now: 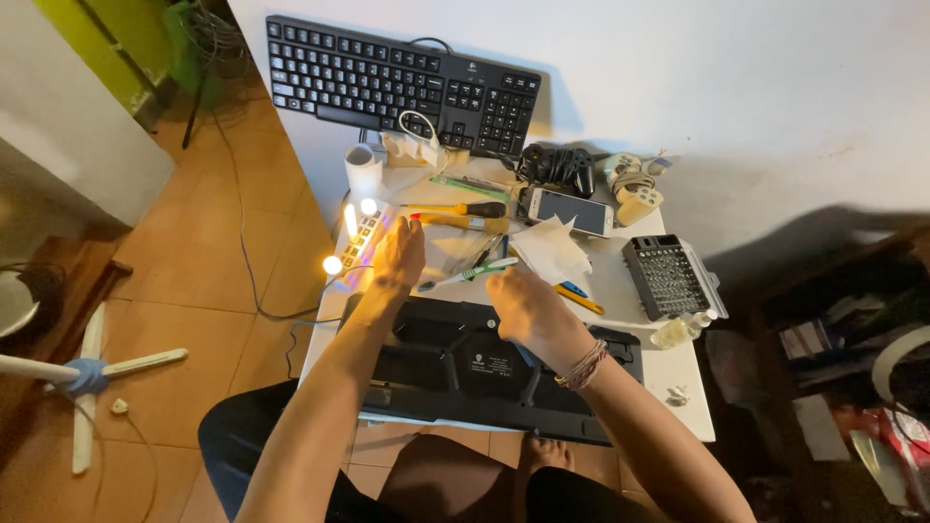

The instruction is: The person is using a manual screwdriver to disassemble and then reassemble the back casing of a computer keyboard.

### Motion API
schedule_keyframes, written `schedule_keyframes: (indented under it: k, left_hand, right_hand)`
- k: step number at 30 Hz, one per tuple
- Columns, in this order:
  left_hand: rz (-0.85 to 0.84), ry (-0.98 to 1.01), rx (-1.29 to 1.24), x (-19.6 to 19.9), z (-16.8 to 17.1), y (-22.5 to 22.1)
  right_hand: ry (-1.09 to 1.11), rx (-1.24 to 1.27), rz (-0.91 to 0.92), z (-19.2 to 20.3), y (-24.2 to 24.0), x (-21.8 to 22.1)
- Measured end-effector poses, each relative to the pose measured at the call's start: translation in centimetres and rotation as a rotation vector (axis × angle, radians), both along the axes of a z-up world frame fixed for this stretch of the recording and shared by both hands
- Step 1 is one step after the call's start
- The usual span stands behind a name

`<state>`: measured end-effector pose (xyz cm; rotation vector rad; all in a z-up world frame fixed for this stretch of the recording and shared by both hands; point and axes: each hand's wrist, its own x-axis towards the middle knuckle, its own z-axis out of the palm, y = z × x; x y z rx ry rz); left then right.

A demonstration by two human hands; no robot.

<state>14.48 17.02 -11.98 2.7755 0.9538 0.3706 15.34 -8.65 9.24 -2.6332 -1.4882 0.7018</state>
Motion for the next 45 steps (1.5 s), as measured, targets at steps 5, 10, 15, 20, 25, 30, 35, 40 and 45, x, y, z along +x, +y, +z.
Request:
schedule_keyframes:
  k: [5, 10, 15, 20, 25, 30, 35, 40, 45]
  left_hand:
    - [-0.079, -0.210, -0.058, -0.8, 0.7, -0.9]
    - [-0.152, -0.577, -0.244, -4.0, 5.0, -4.2]
    - [-0.262, -0.669, -0.431, -8.8, 10.5, -10.4]
    - [-0.324, -0.630, -0.675, -12.0, 11.5, -15.7]
    - [-0.332, -0.603, -0.796, -13.4, 11.3, -17.9]
    - [-0.345, -0.636, -0.754, -13.6, 11.3, -18.2]
    - [-0.342, -0.611, -0.694, -13.5, 11.5, -18.3]
    - [-0.317, -0.647, -0.748, -13.2, 11.3, -18.4]
    - [-0.318, -0.643, -0.682, -13.5, 11.1, -18.5]
  right_hand:
    - [-0.036, -0.016, -0.052, -2.3, 0.1, 2.1]
    - [-0.060, -0.057, -0.082, -2.6, 0.2, 2.6]
    - [-0.062, -0.094, 0.020, -0.6, 0.0, 1.5]
    - [-0.084, -0.075, 0.042, -2.1, -0.4, 2.2]
    - [-0.147, -0.053, 0.045, -0.2, -1.5, 1.4]
    - [-0.017, 0.006, 0.041, 0.5, -2.2, 2.3]
    - [-0.047, -0.065, 0.008, 0.9, -1.7, 2.1]
    - [-0.013, -0.035, 0.040, 0.1, -2.1, 2.3]
    - [-0.030, -0.052, 0.090, 0.9, -1.5, 1.7]
